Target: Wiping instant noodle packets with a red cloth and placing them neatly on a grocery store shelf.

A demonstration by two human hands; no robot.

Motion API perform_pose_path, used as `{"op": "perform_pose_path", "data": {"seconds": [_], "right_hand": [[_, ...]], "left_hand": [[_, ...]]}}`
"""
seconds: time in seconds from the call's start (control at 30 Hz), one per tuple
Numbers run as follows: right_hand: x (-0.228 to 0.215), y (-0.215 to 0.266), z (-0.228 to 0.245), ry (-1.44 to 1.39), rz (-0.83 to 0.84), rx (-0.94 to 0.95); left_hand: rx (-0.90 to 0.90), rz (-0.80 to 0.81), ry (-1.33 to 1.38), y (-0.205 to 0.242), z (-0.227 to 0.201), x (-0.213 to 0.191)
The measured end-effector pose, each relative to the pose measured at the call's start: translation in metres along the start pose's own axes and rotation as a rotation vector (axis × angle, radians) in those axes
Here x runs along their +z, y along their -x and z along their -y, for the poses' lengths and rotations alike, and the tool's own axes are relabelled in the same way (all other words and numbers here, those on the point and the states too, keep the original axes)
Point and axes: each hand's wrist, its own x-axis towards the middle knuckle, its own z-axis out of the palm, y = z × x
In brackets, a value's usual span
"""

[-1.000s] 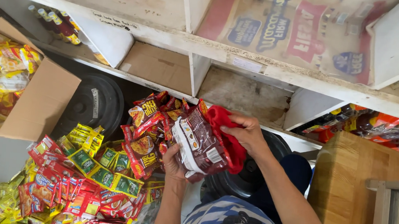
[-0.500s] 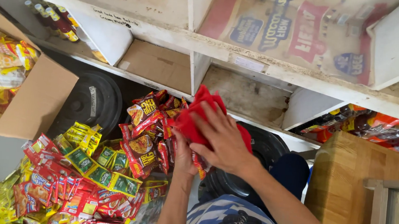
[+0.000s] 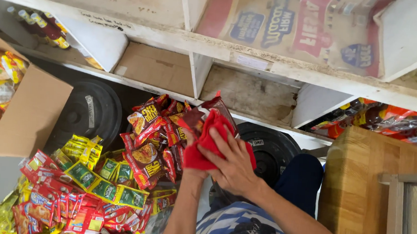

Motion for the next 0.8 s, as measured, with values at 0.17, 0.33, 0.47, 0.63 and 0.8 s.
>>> {"op": "perform_pose_path", "data": {"seconds": [0.17,0.33,0.47,0.63,0.8], "right_hand": [[-0.015,-0.052,-0.024,0.011,0.006,0.108],[-0.027,-0.073,-0.047,-0.170,-0.031,0.275],[-0.011,-0.047,-0.062,-0.237,-0.092,0.402],[-0.014,-0.045,-0.016,-0.043,-0.161,0.279],[-0.015,-0.052,-0.060,-0.123,-0.163,0.290]], "left_hand": [[0.005,0.015,-0.048,0.000,0.005,0.006],[0.005,0.055,-0.057,0.001,0.003,-0.001],[-0.006,0.033,-0.048,0.003,0.001,0.006],[-0.021,0.053,-0.072,-0.020,0.013,-0.015],[-0.046,0.044,-0.181,0.001,0.006,-0.004]]}}
